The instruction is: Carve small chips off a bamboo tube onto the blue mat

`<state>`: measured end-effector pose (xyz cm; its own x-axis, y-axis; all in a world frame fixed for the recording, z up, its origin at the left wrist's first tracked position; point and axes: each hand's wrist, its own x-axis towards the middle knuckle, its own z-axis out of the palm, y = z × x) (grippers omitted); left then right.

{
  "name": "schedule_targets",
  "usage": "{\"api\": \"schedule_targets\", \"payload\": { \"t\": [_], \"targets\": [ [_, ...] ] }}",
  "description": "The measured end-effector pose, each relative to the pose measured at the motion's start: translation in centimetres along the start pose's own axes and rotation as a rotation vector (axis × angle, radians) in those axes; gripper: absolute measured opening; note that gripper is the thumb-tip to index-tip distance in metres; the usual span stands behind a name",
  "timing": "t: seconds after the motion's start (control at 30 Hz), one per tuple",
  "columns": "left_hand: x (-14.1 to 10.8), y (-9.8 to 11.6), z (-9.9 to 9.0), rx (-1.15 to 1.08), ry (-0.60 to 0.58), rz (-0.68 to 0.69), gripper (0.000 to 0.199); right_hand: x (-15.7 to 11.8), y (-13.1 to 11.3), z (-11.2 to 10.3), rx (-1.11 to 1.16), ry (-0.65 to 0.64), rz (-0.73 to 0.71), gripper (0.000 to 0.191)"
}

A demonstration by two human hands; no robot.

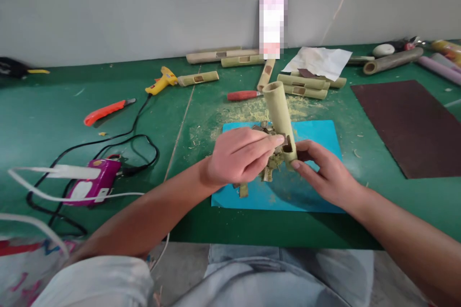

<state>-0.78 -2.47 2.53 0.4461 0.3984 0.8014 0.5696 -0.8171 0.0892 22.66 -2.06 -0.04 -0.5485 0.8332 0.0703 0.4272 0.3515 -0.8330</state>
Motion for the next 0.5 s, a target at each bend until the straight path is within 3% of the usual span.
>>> {"api": "schedule_targets", "payload": {
  "t": [0.27,0.5],
  "targets": [
    [-0.3,-0.9,0.6,-0.038,0.025,-0.014,0.025,0.1,0.0,0.2,0.034,0.019,0.111,0.027],
    [-0.5,-1.8,1.3,-0.041,0.051,-0.23,0.02,0.6,-0.3,0.1,0.551,-0.076,0.351,0.031]
  ]
}}
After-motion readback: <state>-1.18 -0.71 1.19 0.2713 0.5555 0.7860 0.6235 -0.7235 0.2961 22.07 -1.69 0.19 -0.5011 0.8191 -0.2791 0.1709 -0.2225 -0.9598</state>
